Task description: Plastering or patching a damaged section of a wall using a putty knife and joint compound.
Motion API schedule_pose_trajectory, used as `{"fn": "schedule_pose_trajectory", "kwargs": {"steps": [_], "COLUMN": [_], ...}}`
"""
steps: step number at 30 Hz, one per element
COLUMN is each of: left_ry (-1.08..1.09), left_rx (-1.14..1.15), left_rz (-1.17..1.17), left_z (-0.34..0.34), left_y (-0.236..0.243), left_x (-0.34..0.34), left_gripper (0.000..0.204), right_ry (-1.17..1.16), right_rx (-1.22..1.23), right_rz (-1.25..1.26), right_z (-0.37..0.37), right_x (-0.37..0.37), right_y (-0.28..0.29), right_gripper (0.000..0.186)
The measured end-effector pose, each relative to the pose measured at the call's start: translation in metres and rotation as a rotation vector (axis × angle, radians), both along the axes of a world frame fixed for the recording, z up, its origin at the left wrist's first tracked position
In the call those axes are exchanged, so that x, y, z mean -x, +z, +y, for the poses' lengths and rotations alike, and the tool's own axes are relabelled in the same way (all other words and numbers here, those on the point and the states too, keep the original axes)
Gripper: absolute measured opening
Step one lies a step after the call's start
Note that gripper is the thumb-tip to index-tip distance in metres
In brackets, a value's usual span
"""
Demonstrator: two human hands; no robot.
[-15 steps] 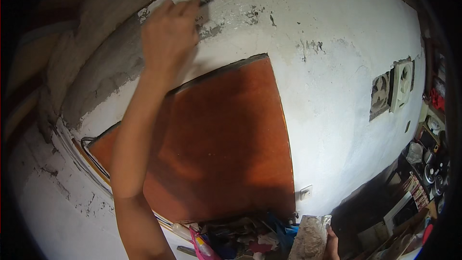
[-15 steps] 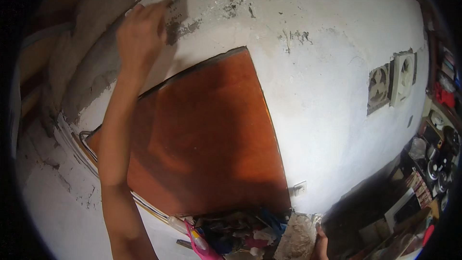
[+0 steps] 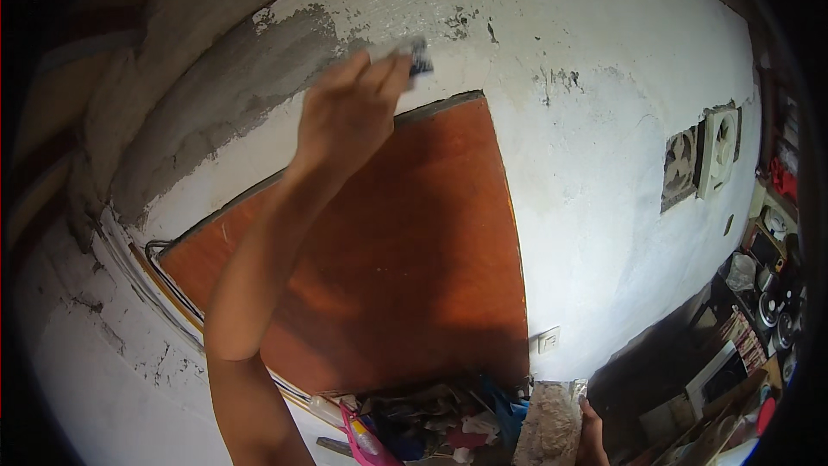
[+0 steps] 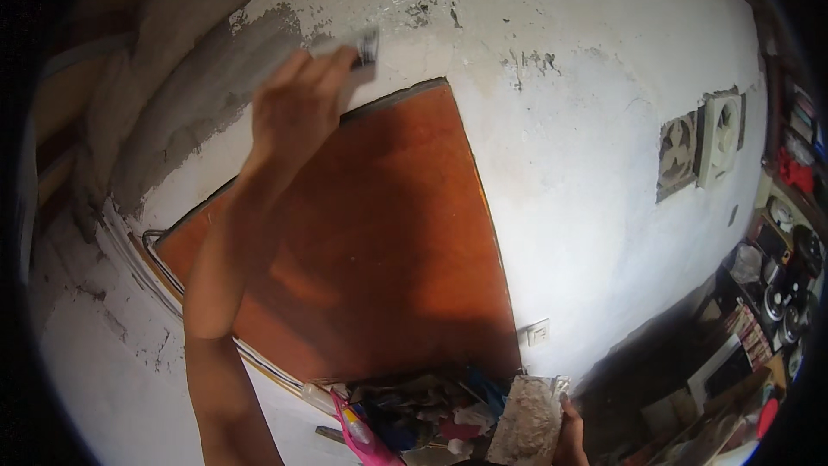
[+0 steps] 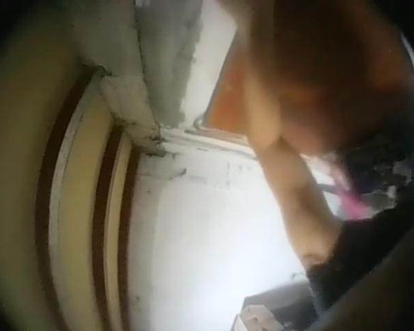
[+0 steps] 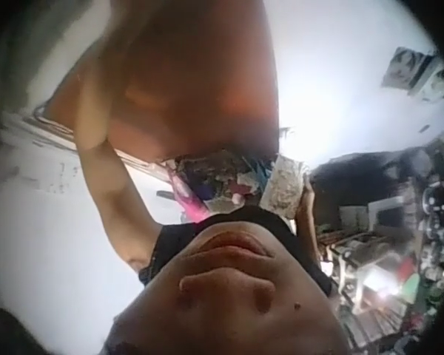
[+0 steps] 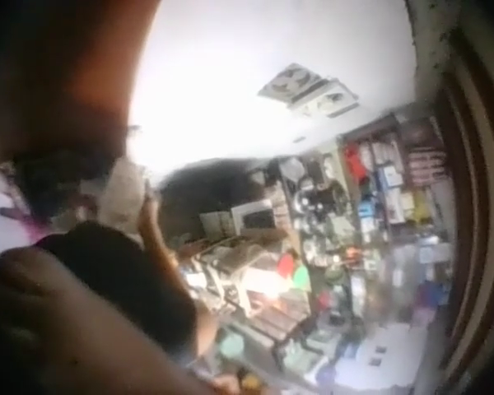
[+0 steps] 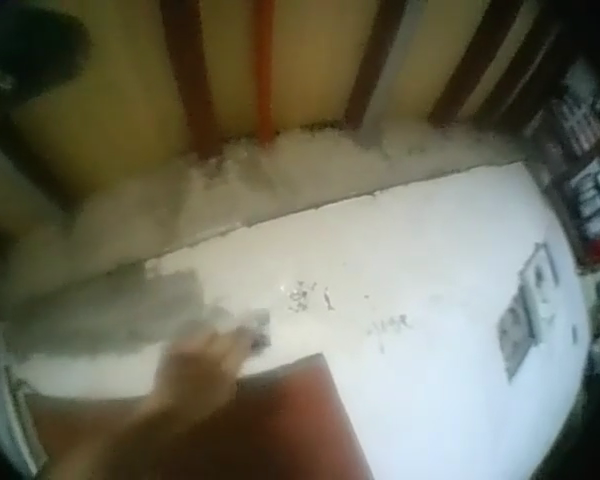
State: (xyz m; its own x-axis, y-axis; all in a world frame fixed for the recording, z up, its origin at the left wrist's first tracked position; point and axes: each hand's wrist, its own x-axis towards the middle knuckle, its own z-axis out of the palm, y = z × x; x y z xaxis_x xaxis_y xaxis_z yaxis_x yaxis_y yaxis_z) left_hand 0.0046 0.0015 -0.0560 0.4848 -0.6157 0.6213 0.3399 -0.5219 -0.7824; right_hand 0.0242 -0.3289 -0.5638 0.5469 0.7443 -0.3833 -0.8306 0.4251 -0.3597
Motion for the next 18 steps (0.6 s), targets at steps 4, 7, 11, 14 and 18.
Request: {"fn": "schedule_pose_trajectory", "kwargs": {"steps": [4, 7, 11, 14, 18], "left_ry": [-0.147, -0.132, 0.027, 0.083, 0.147], "left_rx": [-0.076, -0.07, -0.06, -0.233, -0.133], "left_rz": [-0.185, -0.24, -0.16, -0.142, -0.088], "left_z": [-0.02, -0.018, 0.003, 0.018, 0.027], "left_y": [0.055, 0.075, 0.052, 0.006, -0.036], "left_x": [-0.014, -0.049, -0.082, -0.083, -0.067], "left_gripper": [0.027, 0.027, 0.031, 0.032, 0.034], "right_ry": [0.031, 0.018, -0.066, -0.075, 0.02], "right_rx": [0.011, 0.052, 0.062, 0.224, -0.525], "right_rz": [-0.036, -0.062, -0.049, 0.123, 0.613], "right_z": [0.002, -0.004, -0.004, -0.014, -0.037], "right_x": [0.0, 0.003, 0.009, 0.013, -0.005], "right_y": [-0.009, -0.007, 0.008, 0.058, -0.018], "right_gripper": [0.059, 0.059, 0.054, 0.07, 0.063]}}
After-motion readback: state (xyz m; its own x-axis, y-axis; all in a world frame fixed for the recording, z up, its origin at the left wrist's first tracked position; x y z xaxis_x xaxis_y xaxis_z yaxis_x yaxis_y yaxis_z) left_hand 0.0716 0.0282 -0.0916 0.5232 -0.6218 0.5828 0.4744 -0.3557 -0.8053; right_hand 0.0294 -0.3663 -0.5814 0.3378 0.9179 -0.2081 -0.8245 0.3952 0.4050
